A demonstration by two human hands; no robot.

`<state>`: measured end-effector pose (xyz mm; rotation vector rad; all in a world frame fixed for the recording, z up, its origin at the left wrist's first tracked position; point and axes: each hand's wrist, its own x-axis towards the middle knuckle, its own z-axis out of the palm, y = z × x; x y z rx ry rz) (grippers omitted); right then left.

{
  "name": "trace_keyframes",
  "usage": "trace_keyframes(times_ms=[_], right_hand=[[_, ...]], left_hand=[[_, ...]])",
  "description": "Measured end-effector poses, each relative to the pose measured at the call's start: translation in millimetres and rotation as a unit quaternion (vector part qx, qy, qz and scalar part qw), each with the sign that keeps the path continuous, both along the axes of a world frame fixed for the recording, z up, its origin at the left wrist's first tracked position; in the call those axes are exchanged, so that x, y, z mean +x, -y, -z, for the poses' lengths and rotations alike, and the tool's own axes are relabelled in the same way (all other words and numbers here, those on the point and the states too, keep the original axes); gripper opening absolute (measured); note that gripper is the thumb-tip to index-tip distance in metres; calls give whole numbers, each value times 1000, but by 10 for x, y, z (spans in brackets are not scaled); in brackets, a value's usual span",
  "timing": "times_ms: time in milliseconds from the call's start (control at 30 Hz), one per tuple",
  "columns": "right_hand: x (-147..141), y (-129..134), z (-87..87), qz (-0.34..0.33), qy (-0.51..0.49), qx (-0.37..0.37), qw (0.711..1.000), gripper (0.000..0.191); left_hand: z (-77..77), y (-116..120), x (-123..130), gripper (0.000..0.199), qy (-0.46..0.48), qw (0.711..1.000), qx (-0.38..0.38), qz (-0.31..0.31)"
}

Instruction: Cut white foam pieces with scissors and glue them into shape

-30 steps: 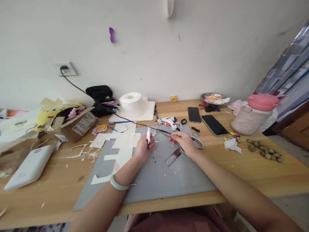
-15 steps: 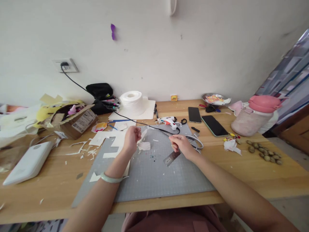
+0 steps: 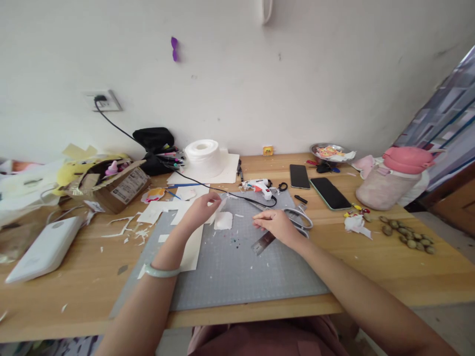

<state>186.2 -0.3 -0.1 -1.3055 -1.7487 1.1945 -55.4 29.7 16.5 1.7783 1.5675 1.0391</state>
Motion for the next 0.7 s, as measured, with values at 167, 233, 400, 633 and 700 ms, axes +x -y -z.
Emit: trace_keyframes(times_ms=[167,233,400,633,700], right_hand=[[58,20,-106,49,79,71,993,15],[97,15,-166,65,110,102,987,28],[169,-38,-215,82,153,156,972,32],[149,-14,-175,50,172,190,965,28],[144,8,-181,35,171,199,964,28]], left_hand=[[109,-18,31,25,77,996,-38,33],[103,-32,20,29,92,995,-34,5],[17,-58,-40,28,58,994,35,-90],[21,-65,-65,33,81,980,59,-175],[37,-77,-80,37,69,975,69,-198]])
